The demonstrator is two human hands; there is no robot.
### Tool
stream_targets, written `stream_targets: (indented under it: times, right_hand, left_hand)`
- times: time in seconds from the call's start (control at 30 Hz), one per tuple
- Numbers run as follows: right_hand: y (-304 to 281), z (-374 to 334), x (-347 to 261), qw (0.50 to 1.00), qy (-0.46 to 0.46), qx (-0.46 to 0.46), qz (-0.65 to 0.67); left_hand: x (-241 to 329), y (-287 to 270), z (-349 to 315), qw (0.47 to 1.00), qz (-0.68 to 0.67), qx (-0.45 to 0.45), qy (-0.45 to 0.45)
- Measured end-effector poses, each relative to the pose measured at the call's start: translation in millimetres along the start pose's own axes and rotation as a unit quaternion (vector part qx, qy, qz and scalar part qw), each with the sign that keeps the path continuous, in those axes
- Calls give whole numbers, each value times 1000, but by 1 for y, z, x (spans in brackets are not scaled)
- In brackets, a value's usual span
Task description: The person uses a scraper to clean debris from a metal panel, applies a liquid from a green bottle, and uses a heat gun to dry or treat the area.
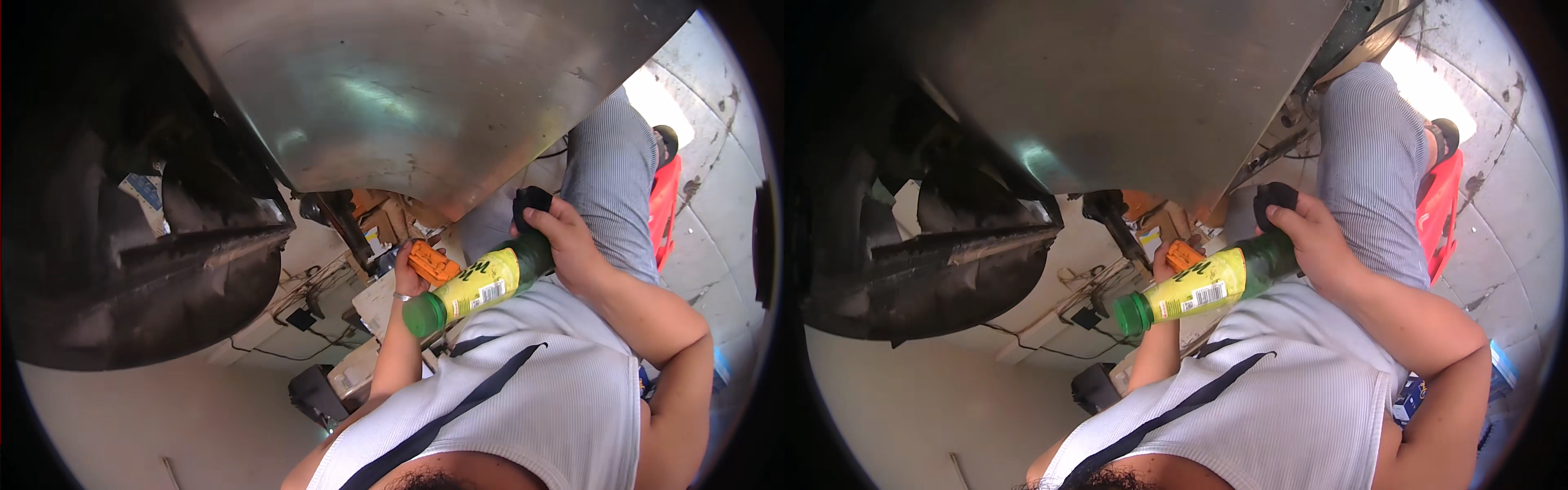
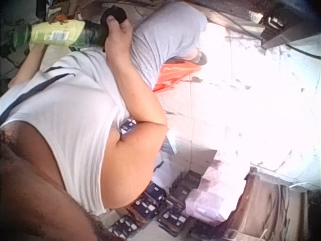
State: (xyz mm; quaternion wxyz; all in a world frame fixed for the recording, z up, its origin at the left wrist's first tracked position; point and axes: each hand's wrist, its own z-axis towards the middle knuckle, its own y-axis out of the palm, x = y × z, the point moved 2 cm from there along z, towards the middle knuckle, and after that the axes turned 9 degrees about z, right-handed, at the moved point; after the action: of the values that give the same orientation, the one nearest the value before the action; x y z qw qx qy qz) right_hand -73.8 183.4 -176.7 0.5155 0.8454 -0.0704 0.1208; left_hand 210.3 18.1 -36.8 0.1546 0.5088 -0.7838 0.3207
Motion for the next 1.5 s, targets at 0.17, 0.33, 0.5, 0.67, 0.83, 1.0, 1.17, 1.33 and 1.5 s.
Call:
stream_targets:
  times: [0.17, 0.33, 0.5, 0.67, 0.83, 1.0, 1.17, 1.33, 1.5]
  right_hand:
    - [4, 1, 0, 1000, -11, 3, -23]
    - [3, 9, 11, 999, -22, 32, -34]
    - [-8, 17, 21, 998, 2, 51, -47]
    - [-22, 25, 41, 986, 33, 73, -149]
    - [-33, 30, 48, 980, 16, 75, -183]
    - [-32, 27, 48, 971, 7, 79, -227]
    - [-36, 28, 41, 966, 35, 55, -252]
    - [-29, 26, 46, 948, 17, 95, -302]
    - [-45, 36, 32, 961, 55, 26, -271]
  left_hand:
    - [-13, 0, 2, 997, 44, 15, 67]
    - [-42, -20, 1, 995, -64, -49, 67]
    - [-101, -62, 20, 985, -171, -8, 37]
    - [-218, -94, 48, 956, -291, 41, -4]
    - [-272, -75, 62, 907, -418, -55, -26]
    - [-286, -62, 80, 890, -456, 9, -16]
    - [-295, -53, 102, 857, -515, -22, 17]
    - [-278, -47, 98, 862, -508, -4, 5]
    - [-263, -59, 88, 889, -458, 25, 11]
